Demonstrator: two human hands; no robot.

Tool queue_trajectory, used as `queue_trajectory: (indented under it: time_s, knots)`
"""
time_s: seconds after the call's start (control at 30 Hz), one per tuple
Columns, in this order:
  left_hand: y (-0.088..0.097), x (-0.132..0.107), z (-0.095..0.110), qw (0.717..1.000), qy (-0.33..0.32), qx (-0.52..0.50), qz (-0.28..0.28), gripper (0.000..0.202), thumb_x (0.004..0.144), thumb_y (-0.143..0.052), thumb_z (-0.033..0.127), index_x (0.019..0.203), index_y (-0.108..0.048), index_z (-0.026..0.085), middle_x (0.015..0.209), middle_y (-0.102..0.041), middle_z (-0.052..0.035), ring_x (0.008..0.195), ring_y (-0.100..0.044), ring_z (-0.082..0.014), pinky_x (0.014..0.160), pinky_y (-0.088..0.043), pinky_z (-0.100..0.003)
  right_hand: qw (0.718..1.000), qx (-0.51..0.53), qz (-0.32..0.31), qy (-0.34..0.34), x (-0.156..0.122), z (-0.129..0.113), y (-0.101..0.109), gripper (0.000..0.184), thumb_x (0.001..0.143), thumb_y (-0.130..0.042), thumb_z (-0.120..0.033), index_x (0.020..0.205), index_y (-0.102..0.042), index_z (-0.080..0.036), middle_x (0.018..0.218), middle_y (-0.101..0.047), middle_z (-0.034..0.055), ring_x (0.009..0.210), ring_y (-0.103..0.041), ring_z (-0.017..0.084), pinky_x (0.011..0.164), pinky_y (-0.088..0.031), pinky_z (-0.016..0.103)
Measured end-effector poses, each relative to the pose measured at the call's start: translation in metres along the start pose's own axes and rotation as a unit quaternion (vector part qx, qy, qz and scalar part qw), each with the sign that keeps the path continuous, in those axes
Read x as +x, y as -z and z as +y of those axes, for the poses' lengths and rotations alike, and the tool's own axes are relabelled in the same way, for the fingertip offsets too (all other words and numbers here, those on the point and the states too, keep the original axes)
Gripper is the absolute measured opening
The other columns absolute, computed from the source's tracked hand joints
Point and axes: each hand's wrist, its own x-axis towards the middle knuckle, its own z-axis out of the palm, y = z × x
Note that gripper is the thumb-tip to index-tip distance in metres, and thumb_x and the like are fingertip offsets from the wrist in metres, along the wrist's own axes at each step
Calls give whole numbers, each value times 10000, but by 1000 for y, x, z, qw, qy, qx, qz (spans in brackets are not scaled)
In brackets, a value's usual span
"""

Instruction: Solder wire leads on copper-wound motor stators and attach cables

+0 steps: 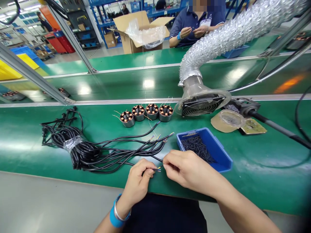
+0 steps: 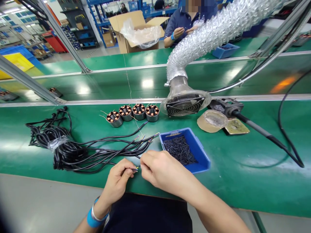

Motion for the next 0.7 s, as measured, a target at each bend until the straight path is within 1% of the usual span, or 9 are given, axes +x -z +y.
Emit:
queue_trajectory:
  time_s: [0.07, 0.13, 0.2, 0.37, 0.47, 0.6, 0.7]
  knots:
    - [-1, 1, 0, 1000, -10, 4, -5, 169, 962, -494, 237, 919, -657, 218, 777, -598, -9, 697, -573, -142, 663, -451, -261, 1000, 7, 3, 27, 0, 1, 0, 204, 888, -449, -94, 755, -587, -162, 660, -515, -6, 577, -456, 107, 555, -317, 232]
    - [-1, 1, -1, 1000, -18, -6, -5, 170, 964, -490, 240, 940, -656, 215, 783, -596, -10, 683, -567, -134, 652, -450, -252, 999, 37, 6, 39, 1, 2, 0, 195, 880, -460, -81, 768, -598, -163, 675, -529, -4, 591, -467, 104, 556, -324, 225]
    - [-1, 0, -2, 1000, -9, -28, 0, 174, 968, -482, 250, 932, -647, 208, 789, -589, -9, 658, -556, -122, 632, -447, -239, 997, 73, 9, 25, 2, 2, -1, 174, 867, -483, -78, 778, -602, -167, 677, -536, -12, 577, -465, 92, 552, -336, 213]
    - [-2, -2, -4, 996, 49, -75, 20, 178, 980, -458, 284, 917, -599, 195, 795, -572, -1, 611, -527, -100, 600, -435, -221, 991, 131, 16, -39, 5, -2, -5, 125, 873, -517, -109, 789, -577, -179, 671, -551, -24, 548, -475, 79, 542, -365, 191]
    - [-2, -2, -4, 995, 61, -82, 18, 181, 982, -449, 294, 926, -589, 194, 785, -558, 4, 606, -511, -97, 593, -428, -216, 990, 130, 16, -44, 4, -1, -9, 123, 882, -521, -117, 791, -576, -180, 675, -560, -22, 557, -485, 82, 548, -372, 191]
    - [-3, -2, -4, 995, 54, -82, 3, 159, 975, -454, 265, 922, -587, 194, 765, -540, 11, 611, -494, -97, 599, -422, -215, 995, 101, 7, -7, 4, 0, -13, 145, 863, -511, -88, 805, -619, -166, 693, -557, -4, 581, -492, 93, 567, -379, 203]
    - [-2, -2, -6, 994, 54, -95, -6, 126, 969, -469, 256, 932, -573, 196, 783, -541, 10, 631, -508, -98, 617, -430, -217, 993, 112, 6, -20, 6, -1, -18, 150, 826, -515, -60, 794, -625, -157, 696, -567, -2, 570, -501, 88, 557, -382, 193]
